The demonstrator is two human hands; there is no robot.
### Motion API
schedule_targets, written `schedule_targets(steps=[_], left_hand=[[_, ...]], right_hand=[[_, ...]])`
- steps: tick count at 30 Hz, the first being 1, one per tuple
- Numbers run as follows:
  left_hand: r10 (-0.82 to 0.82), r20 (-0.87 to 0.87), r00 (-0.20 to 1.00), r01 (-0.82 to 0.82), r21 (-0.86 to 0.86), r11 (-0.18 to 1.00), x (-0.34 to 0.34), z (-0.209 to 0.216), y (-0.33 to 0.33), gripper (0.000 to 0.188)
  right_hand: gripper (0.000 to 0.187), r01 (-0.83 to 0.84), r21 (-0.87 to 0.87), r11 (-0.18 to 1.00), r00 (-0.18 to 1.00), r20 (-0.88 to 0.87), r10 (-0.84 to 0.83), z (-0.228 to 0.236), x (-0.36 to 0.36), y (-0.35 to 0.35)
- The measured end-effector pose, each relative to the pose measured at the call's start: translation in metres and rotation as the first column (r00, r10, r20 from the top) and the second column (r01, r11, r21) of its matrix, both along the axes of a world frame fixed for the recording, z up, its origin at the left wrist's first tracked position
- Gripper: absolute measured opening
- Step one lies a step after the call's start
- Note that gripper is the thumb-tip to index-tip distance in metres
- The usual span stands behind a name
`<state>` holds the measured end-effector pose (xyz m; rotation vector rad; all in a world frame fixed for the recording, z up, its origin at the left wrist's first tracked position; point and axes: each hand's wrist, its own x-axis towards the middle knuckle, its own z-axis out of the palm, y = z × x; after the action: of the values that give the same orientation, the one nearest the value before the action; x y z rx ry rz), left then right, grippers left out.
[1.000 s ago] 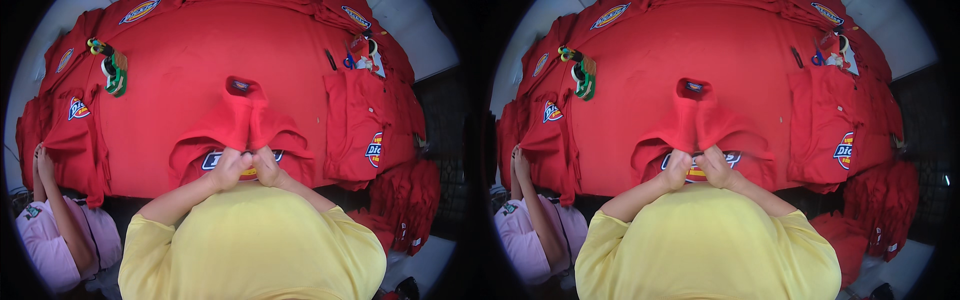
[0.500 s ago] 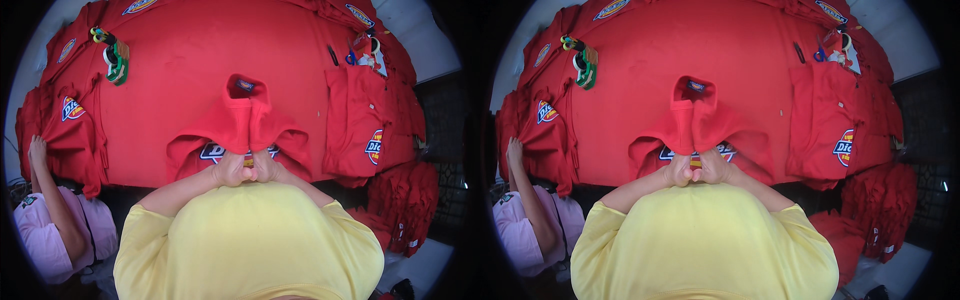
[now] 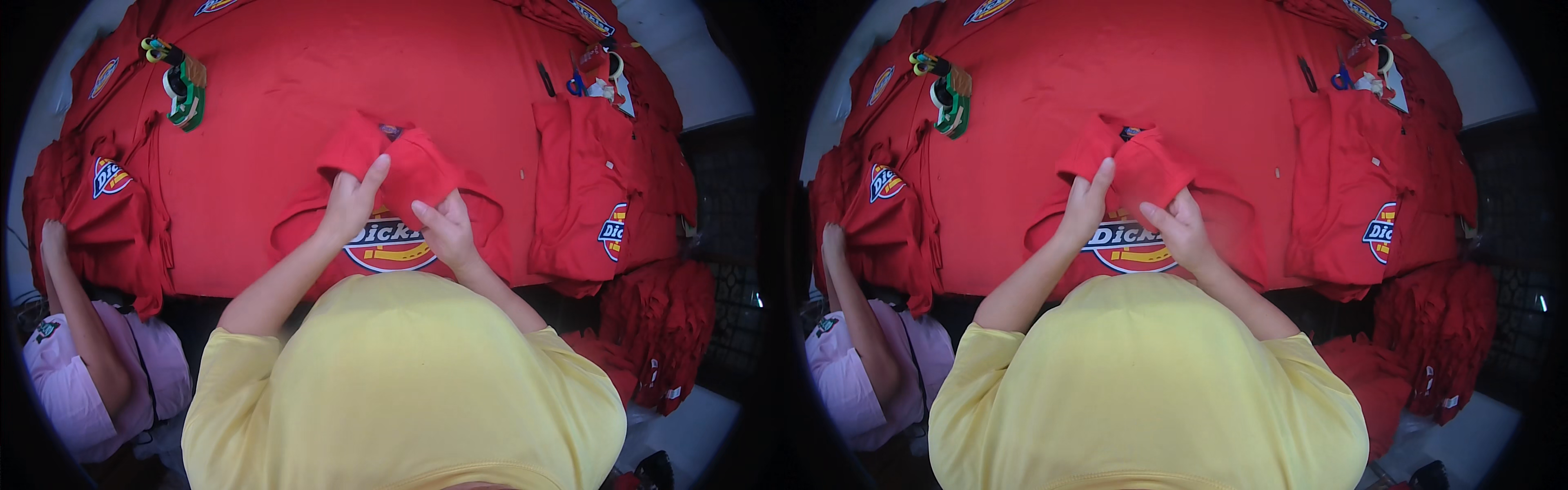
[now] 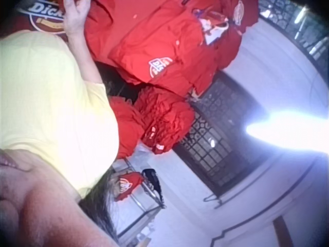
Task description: The person picks up red shirts one by one from a table, turns them over to check the collar and fabric, and applies small stickers to tags near the neck area using a pink pen.
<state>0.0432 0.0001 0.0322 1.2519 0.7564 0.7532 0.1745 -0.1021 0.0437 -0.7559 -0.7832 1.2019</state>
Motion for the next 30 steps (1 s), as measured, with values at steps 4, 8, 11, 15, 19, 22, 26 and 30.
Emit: schedule_targets(steps=[4, 8, 11, 15, 19, 22, 26, 30], left_hand=[[0.000, -0.007, 1.000, 0.001, 0.079, 0.997, 0.014, 0.024, 0.009, 0.029], [0.079, 0.083, 0.993, -0.081, 0.013, 0.997, 0.020, 0.021, 0.013, 0.028], [0.217, 0.179, 0.960, -0.191, -0.154, 0.970, 0.029, 0.012, 0.015, 0.028], [0.234, 0.136, 0.963, -0.216, -0.135, 0.967, 0.025, -0.007, 0.028, 0.028], [0.099, 0.175, 0.980, -0.076, -0.131, 0.988, 0.017, -0.002, 0.030, 0.029], [0.011, 0.280, 0.960, 0.118, -0.442, 0.889, 0.008, 0.011, 0.024, 0.032], [0.024, 0.306, 0.952, 0.200, -0.678, 0.707, 0.009, 0.019, 0.021, 0.040], [0.015, 0.235, 0.972, 0.098, -0.464, 0.881, 0.014, 0.019, 0.015, 0.039]], right_hand=[[0.035, 0.162, -0.166, 0.973, 0.982, 0.125, -0.142, -0.005, 0.006, 0.004], [0.022, 0.255, -0.259, 0.932, 0.919, 0.365, -0.150, 0.007, 0.002, 0.005], [0.014, 0.239, -0.402, 0.884, 0.896, 0.441, -0.042, 0.015, 0.003, -0.005], [0.016, 0.327, -0.278, 0.903, 0.854, 0.495, -0.157, 0.006, -0.001, -0.020], [0.018, 0.309, -0.261, 0.915, 0.814, 0.571, -0.112, 0.003, 0.003, -0.027], [0.032, 0.138, -0.303, 0.943, 0.844, 0.534, 0.049, 0.000, 0.007, -0.027], [0.048, -0.093, -0.138, 0.986, 0.978, -0.197, 0.065, -0.025, 0.007, -0.014], [0.046, -0.075, -0.270, 0.960, 0.960, -0.280, -0.004, -0.012, 0.004, -0.003]])
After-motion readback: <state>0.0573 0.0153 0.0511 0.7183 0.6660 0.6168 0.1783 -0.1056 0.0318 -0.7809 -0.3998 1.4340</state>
